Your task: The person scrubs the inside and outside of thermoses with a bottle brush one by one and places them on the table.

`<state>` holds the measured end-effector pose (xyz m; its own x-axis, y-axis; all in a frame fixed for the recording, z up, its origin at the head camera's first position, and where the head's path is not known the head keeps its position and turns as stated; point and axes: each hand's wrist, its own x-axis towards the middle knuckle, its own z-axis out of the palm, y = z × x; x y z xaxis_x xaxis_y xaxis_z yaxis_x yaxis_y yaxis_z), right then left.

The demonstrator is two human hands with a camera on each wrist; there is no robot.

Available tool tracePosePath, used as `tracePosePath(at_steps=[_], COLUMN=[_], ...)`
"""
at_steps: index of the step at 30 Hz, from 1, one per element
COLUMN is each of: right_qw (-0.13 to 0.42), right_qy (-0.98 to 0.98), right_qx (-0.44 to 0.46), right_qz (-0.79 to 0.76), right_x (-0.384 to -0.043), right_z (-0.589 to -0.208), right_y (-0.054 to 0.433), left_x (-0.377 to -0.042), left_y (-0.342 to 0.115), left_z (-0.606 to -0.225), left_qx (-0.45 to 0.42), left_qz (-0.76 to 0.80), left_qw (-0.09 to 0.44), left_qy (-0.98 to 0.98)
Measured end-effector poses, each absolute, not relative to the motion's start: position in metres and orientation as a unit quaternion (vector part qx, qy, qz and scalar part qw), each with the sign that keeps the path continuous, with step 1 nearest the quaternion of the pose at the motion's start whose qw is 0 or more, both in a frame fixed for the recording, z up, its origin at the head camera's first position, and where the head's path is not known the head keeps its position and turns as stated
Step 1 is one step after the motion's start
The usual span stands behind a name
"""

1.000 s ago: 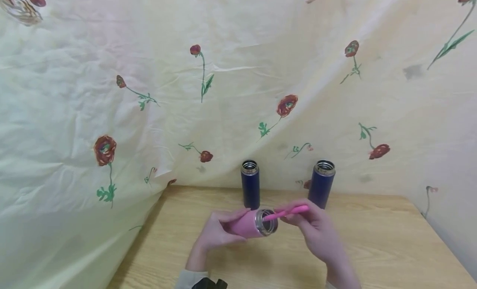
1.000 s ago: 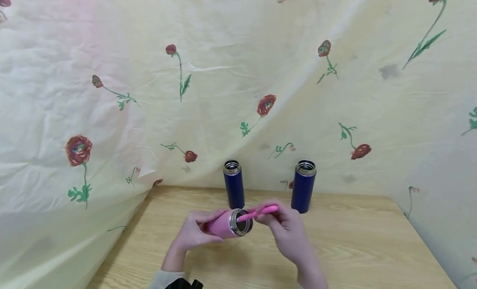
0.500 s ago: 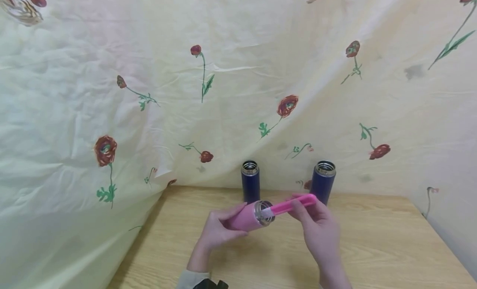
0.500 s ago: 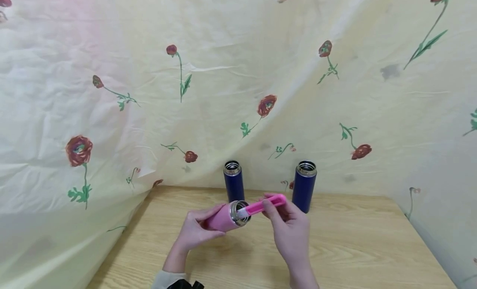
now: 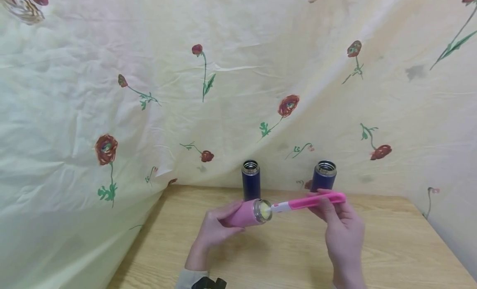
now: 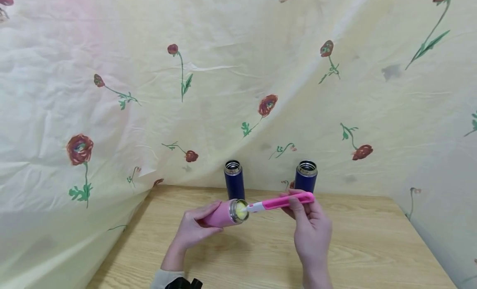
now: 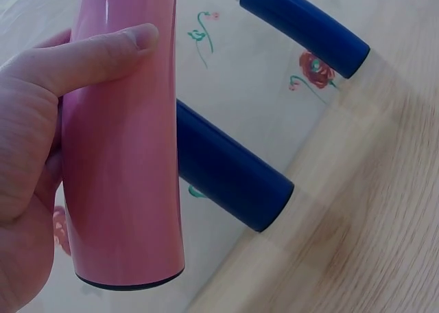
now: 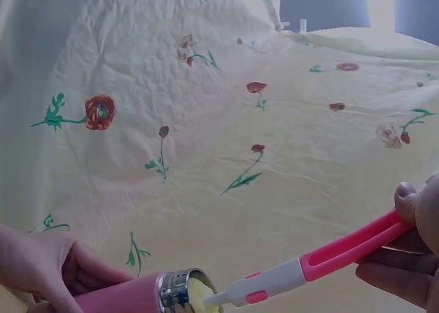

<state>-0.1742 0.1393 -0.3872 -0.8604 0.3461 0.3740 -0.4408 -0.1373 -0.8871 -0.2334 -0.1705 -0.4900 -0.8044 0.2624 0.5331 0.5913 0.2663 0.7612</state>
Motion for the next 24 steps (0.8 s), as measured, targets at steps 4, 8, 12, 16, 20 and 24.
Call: tracePosePath(at_steps=[4, 8, 12, 16, 20, 24], right_qw=[0.279, 0.295, 0.309, 0.326, 0.337, 0.355], right_qy=[-0.596, -0.578, -0.55, -0.519, -0.492, -0.463], right_qx=[0.04, 0.035, 0.019, 0.011, 0.013, 0.011], right_qz=[0.752, 0.76, 0.775, 0.79, 0.803, 0.812], right_x=[-0.173, -0.172, -0.171, -0.169, -0.168, -0.167], right_z=[-0.386, -0.384, -0.383, -0.381, -0.381, -0.38], right_y=[0.145, 0.15, 0.155, 0.162, 0.166, 0.17], left_x=[-0.235, -0.236, -0.238, -0.24, -0.242, -0.241], left_y=[-0.173, -0.175, -0.176, -0.178, -0.179, -0.18], left_z=[-0.491, -0.492, -0.494, -0.495, -0.496, -0.494], left_qx=[-0.283, -0.297, -0.315, -0.328, -0.352, -0.357], left_qz=[-0.533, -0.522, -0.507, -0.497, -0.482, -0.482], left_qw=[0.159, 0.171, 0.185, 0.197, 0.218, 0.216], left_qy=[-0.781, -0.781, -0.781, -0.779, -0.772, -0.77])
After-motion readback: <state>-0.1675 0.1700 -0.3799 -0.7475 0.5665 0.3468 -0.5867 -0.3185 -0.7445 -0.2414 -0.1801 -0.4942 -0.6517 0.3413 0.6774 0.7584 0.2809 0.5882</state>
